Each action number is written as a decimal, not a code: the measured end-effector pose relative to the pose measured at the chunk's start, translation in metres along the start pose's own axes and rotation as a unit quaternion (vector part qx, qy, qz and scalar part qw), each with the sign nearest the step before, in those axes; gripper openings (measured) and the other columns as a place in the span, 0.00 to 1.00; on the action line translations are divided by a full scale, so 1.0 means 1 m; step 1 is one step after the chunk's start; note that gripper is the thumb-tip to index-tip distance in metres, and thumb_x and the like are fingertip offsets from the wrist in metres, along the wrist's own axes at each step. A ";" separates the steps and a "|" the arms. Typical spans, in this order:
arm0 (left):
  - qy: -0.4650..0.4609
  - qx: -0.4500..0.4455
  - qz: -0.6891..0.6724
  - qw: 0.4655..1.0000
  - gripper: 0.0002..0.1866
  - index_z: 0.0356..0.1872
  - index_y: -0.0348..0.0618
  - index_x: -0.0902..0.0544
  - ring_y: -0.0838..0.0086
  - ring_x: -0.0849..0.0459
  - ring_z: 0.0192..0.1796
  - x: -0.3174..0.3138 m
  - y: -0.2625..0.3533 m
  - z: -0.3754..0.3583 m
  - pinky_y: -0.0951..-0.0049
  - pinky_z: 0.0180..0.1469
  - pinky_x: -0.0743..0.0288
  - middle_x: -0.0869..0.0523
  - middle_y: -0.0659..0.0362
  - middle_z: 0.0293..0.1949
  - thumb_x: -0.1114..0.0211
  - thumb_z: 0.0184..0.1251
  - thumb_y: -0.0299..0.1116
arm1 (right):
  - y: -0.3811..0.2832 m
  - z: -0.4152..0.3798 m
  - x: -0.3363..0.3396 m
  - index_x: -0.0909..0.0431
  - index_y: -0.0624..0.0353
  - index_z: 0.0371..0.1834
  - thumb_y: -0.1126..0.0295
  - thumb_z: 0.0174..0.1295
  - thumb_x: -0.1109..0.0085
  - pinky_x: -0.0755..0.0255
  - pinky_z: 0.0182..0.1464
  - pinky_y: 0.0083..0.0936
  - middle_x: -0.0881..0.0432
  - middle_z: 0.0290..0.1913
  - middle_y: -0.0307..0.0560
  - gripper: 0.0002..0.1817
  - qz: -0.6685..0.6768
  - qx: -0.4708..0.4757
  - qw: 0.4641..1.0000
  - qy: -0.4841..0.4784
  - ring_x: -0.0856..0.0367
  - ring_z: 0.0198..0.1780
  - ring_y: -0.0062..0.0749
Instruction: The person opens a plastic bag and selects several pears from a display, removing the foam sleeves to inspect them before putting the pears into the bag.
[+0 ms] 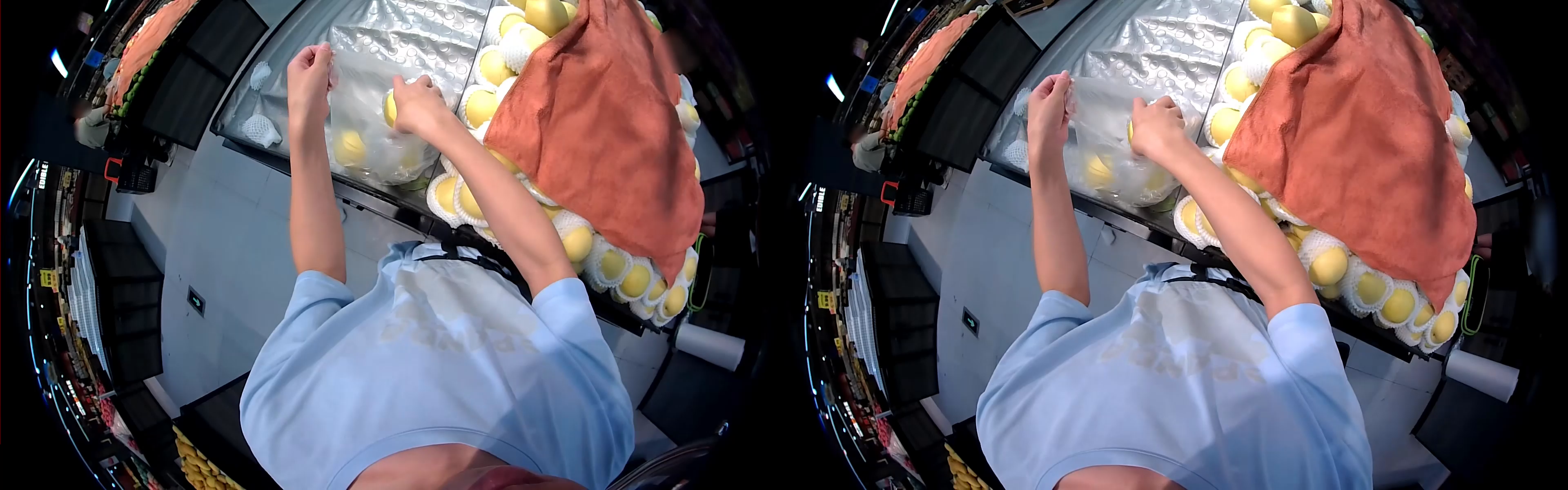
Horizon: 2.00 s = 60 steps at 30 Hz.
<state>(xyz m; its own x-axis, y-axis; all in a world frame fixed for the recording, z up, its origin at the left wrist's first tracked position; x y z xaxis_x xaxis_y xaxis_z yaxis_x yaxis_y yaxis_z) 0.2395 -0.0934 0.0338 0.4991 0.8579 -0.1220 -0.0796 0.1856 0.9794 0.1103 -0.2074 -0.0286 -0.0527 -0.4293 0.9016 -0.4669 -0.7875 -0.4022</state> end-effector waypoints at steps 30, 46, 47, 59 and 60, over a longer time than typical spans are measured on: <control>-0.017 0.031 -0.017 0.999 0.07 0.39 0.42 0.21 0.91 0.37 0.22 -0.037 -0.011 -0.047 0.85 0.23 0.46 0.27 0.72 0.24 0.34 0.71 0.33 | 0.007 -0.053 0.018 0.20 0.57 0.54 0.67 0.58 0.32 0.33 0.62 0.47 0.23 0.56 0.55 0.20 -0.092 0.151 0.982 0.073 0.31 0.64 0.53; 0.055 -0.134 0.489 0.860 0.13 0.42 0.39 0.16 0.68 0.18 0.35 -0.088 0.040 -0.009 0.66 0.43 0.25 0.15 0.56 0.32 0.36 0.69 0.39 | 0.029 -0.098 -0.004 0.15 0.55 0.34 0.73 0.53 0.37 0.31 0.49 0.37 0.16 0.38 0.45 0.06 -0.127 0.221 0.960 0.114 0.21 0.48 0.41; 0.071 -0.199 0.559 0.802 0.13 0.42 0.39 0.16 0.65 0.17 0.38 -0.106 0.060 -0.014 0.64 0.46 0.24 0.14 0.54 0.36 0.36 0.69 0.39 | 0.029 -0.099 -0.002 0.14 0.55 0.30 0.73 0.51 0.37 0.31 0.48 0.36 0.16 0.37 0.44 0.05 -0.136 0.218 0.959 0.119 0.20 0.47 0.39; -0.178 -0.384 0.456 0.783 0.31 0.62 0.39 0.23 0.57 0.15 0.57 -0.357 0.063 0.124 0.64 0.58 0.22 0.16 0.43 0.56 0.28 0.61 0.45 | 0.026 -0.131 0.028 0.17 0.58 0.39 0.76 0.55 0.39 0.31 0.56 0.36 0.20 0.41 0.46 0.09 0.050 0.291 0.928 0.226 0.23 0.53 0.39; -0.197 -0.384 0.460 0.776 0.36 0.64 0.37 0.26 0.53 0.17 0.59 -0.379 0.061 0.134 0.61 0.61 0.24 0.17 0.40 0.58 0.26 0.58 0.47 | 0.028 -0.122 0.014 0.19 0.59 0.43 0.75 0.55 0.40 0.31 0.57 0.37 0.21 0.43 0.47 0.11 0.042 0.274 0.942 0.191 0.23 0.54 0.41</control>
<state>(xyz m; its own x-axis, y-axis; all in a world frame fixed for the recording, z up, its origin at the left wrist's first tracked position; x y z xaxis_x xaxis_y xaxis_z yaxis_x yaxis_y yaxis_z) 0.1607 -0.4714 0.1608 0.1388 0.6114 0.7791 -0.9737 -0.0592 0.2200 -0.0110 -0.1813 -0.0074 -0.4311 -0.3922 0.8126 0.0721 -0.9127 -0.4023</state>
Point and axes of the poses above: each hand's wrist, its own z-axis towards the middle knuckle, its own x-axis out of the back of the hand, y = z × x, the point moved 9 cm from there along z, towards the middle knuckle
